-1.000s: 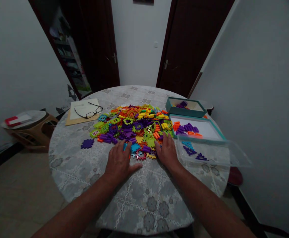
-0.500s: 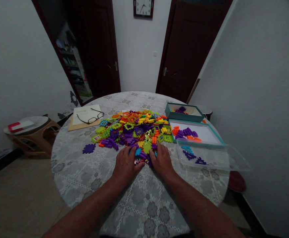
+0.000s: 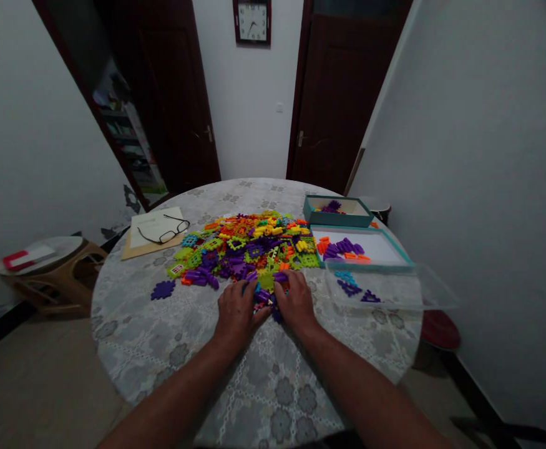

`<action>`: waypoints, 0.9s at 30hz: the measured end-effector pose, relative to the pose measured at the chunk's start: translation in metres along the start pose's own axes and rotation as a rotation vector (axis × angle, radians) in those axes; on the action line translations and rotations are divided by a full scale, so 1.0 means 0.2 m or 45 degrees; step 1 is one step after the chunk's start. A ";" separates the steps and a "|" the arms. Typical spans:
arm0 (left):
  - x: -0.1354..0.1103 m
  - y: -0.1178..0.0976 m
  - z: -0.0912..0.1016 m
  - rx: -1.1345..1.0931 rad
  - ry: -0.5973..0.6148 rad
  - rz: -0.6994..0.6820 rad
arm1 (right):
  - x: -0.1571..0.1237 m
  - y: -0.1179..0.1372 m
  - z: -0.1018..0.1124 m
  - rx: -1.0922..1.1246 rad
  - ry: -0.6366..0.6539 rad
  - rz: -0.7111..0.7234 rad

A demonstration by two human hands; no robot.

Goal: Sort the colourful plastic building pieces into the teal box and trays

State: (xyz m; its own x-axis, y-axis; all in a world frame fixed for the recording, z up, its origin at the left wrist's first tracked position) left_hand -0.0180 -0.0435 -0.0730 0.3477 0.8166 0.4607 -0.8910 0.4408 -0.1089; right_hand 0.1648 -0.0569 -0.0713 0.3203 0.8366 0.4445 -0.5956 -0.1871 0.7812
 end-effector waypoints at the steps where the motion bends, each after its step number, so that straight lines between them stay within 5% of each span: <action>1: 0.00 0.00 0.00 0.004 0.002 0.001 | 0.01 0.00 0.00 0.029 -0.015 -0.015; 19: 0.02 0.01 0.02 -0.007 -0.094 -0.014 | 0.06 -0.02 0.06 0.302 -0.176 -0.201; 27: 0.05 -0.03 0.03 -0.150 -0.143 -0.015 | 0.03 0.01 0.03 0.595 -0.128 -0.457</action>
State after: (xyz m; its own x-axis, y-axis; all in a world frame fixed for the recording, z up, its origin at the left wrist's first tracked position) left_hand -0.0117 -0.0406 -0.0627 0.3174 0.7671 0.5575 -0.8441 0.4964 -0.2025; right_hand 0.1698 -0.0556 -0.0650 0.5231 0.8409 0.1385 -0.0571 -0.1275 0.9902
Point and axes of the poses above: each hand's wrist, its own x-axis towards the middle knuckle, its own z-axis out of the back of the hand, y = z × x, the point moved 1 cm from there along x, towards the middle knuckle, and after that the axes turned 8 degrees about x, right-handed, at the moved point
